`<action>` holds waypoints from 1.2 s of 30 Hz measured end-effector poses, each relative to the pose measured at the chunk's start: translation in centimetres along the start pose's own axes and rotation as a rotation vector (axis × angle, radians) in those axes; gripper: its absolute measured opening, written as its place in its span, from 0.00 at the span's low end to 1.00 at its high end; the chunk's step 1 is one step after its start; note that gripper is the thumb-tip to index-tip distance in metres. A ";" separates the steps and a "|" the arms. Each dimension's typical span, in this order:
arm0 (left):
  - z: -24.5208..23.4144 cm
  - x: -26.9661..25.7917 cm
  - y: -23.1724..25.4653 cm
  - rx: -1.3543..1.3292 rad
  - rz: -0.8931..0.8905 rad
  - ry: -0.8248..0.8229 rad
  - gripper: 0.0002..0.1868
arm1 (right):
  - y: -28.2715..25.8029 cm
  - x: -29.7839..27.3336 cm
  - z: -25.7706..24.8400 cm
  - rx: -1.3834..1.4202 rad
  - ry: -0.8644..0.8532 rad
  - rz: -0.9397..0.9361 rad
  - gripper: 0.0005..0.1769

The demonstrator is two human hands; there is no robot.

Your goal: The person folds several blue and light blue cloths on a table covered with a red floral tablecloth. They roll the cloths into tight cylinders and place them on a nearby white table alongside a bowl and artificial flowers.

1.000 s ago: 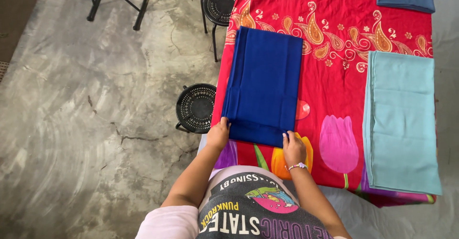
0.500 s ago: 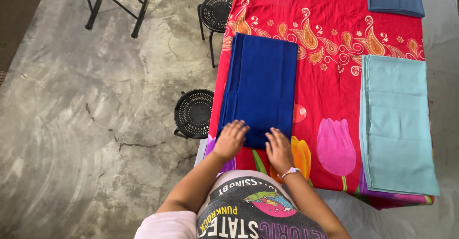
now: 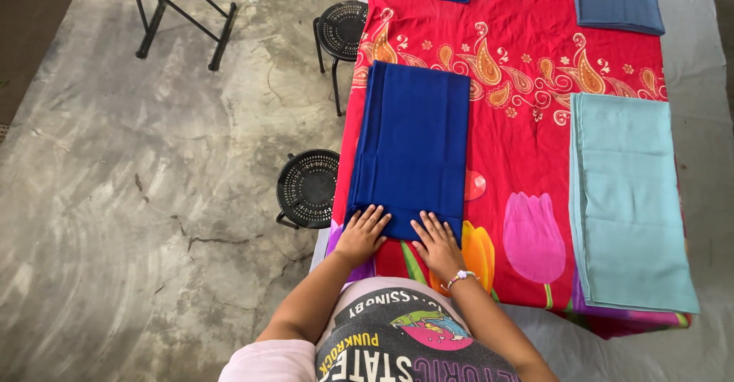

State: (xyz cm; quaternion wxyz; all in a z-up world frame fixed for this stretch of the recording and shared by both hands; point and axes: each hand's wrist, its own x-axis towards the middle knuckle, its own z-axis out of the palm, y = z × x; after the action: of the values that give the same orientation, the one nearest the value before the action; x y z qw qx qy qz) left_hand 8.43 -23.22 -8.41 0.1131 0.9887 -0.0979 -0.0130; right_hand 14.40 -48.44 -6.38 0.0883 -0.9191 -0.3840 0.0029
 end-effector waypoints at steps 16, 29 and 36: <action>0.0 0.6 0.4 0.185 0.090 0.042 0.31 | 1.8 -0.3 1.5 -0.132 0.051 -0.061 0.35; -0.5 1.4 0.6 0.268 0.119 -0.096 0.29 | 3.2 -0.4 2.5 -0.036 0.235 -0.003 0.18; 0.0 0.6 -0.6 0.231 0.104 -0.064 0.30 | 3.8 -1.7 2.2 -0.088 0.069 0.061 0.32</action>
State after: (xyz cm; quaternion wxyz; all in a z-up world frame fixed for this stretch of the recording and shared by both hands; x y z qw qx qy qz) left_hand 9.19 -22.74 -8.56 -0.0044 0.9878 -0.1535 -0.0275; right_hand 15.71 -51.93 -9.26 0.0608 -0.9329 -0.3524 -0.0432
